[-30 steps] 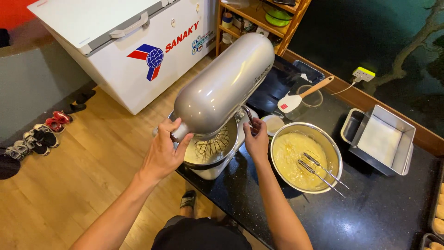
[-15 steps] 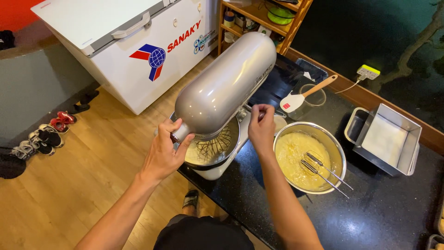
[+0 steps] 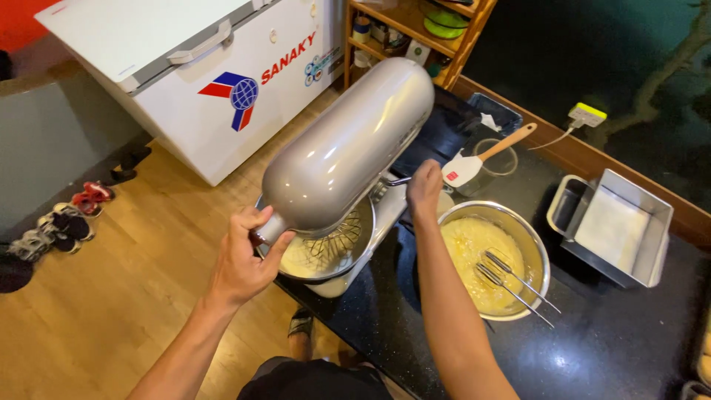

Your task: Cleaning a bowl, pouring liquid ingredients, and setting up a stand mixer to mix batter or cream.

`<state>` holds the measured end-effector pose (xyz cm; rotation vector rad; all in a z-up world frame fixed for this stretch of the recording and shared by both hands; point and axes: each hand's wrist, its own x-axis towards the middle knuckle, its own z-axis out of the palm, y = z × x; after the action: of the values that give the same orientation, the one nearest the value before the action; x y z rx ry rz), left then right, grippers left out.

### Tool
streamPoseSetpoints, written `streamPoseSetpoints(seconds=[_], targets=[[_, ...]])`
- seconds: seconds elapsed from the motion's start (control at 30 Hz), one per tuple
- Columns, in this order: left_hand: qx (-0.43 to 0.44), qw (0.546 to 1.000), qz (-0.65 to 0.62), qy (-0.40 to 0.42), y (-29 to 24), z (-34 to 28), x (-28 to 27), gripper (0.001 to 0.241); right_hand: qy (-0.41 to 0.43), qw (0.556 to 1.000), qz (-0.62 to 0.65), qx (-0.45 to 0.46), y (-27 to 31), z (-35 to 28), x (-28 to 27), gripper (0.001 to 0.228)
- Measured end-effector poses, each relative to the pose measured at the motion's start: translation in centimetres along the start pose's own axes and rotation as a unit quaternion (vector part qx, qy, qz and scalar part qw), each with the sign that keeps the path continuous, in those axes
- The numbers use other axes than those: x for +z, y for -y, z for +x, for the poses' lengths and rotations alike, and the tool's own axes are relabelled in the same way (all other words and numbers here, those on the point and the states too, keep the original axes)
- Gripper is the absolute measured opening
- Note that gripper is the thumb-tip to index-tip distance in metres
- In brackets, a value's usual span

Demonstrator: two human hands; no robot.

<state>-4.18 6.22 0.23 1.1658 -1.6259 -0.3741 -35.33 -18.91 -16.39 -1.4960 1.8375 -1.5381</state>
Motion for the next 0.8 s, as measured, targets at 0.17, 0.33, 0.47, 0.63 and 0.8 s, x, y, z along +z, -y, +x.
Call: streamPoseSetpoints(seconds=[0.17,0.33,0.47,0.63,0.8], targets=[[-0.029,0.999,-0.042,-0.019,0.9,-1.1,0.6,0.056,0.028,0.993,0.065,0.094,2.6,-1.7,-1.7,0.060],[-0.040,0.999,-0.020,0.004,0.4,-0.8,-0.6,0.084,0.149,0.896,0.301,0.290,1.9,-7.1,-2.1,0.088],[-0.046,0.998,0.043,0.010,2.2,-1.6,-1.6,0.101,0.144,0.872,0.337,0.325,0.2,-11.3,-0.3,0.080],[-0.045,0.995,0.088,0.034,3.4,-2.3,-2.4,0.108,0.136,0.887,0.341,0.281,0.8,-12.4,1.1,0.074],[-0.081,0.992,0.083,0.051,4.5,-3.0,-2.1,0.111,0.135,0.895,0.326,0.274,-0.1,-11.5,0.9,0.053]])
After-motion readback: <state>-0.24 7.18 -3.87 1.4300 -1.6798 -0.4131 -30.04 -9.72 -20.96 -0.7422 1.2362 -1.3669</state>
